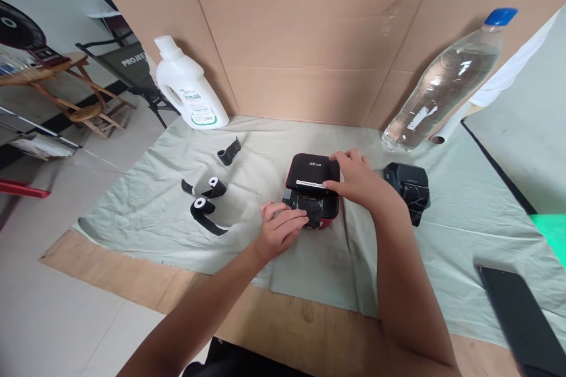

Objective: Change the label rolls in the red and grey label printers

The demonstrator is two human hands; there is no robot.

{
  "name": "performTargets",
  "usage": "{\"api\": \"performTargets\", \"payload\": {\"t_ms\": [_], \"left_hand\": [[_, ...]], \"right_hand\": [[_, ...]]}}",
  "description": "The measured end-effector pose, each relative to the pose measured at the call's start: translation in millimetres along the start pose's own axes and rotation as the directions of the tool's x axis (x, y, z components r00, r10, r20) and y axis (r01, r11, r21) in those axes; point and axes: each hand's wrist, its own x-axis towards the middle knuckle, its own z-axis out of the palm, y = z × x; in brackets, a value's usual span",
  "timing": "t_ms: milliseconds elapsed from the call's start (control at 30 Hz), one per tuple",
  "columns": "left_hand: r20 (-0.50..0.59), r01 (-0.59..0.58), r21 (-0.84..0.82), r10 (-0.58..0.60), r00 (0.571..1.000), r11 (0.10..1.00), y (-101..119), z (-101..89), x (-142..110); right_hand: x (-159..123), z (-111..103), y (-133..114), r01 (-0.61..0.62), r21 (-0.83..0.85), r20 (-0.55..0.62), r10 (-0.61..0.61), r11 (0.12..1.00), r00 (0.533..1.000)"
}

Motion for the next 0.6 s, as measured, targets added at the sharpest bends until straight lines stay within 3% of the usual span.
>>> {"api": "performTargets", "payload": {"t_ms": [67, 133, 200, 233, 300, 367, 400, 467, 600], "left_hand": [[0.042, 0.074, -0.048, -0.072, 0.997, 0.996, 1, -0.9, 0], [0.051, 0.209, -0.145, -0.204, 0.978, 0.967, 2, -1.9, 5], [-0.005, 0.404, -0.257, -0.419, 0.908, 0.878, -1, -1.6, 17], [-0.019, 0.51, -0.325, -0.545, 0.838, 0.796, -3, -0.6, 25], [0.065, 0.693, -0.481, -0.766, 0.639, 0.537, -9, 3.1, 43], [0.288, 0.783, -0.58, -0.843, 0.453, 0.223, -16, 7.8, 58], [0.39, 0.796, -0.598, -0.832, 0.394, 0.097, -19, 10.0, 64], [0.506, 0.785, -0.617, -0.79, 0.347, -0.05, -23, 13.1, 68], [0.575, 0.732, -0.664, -0.731, 0.368, -0.153, -27, 15.0, 60]], "right_hand": [[3, -2, 6, -0.12, 0.096, 0.115, 0.109, 0.988, 0.987], [4, -5, 11, -0.186, 0.223, 0.283, 0.119, 0.957, 0.952], [5, -7, 13, -0.217, 0.313, 0.392, 0.082, 0.924, 0.916], [5, -7, 13, -0.231, 0.339, 0.419, 0.073, 0.912, 0.905], [3, -8, 12, -0.257, 0.374, 0.444, 0.072, 0.891, 0.893], [1, -6, 11, -0.282, 0.416, 0.46, 0.067, 0.864, 0.885], [0, -5, 12, -0.291, 0.441, 0.47, 0.058, 0.849, 0.881], [-3, -1, 14, -0.307, 0.497, 0.487, 0.032, 0.811, 0.873], [-7, 7, 19, -0.333, 0.588, 0.51, -0.018, 0.737, 0.86]]}}
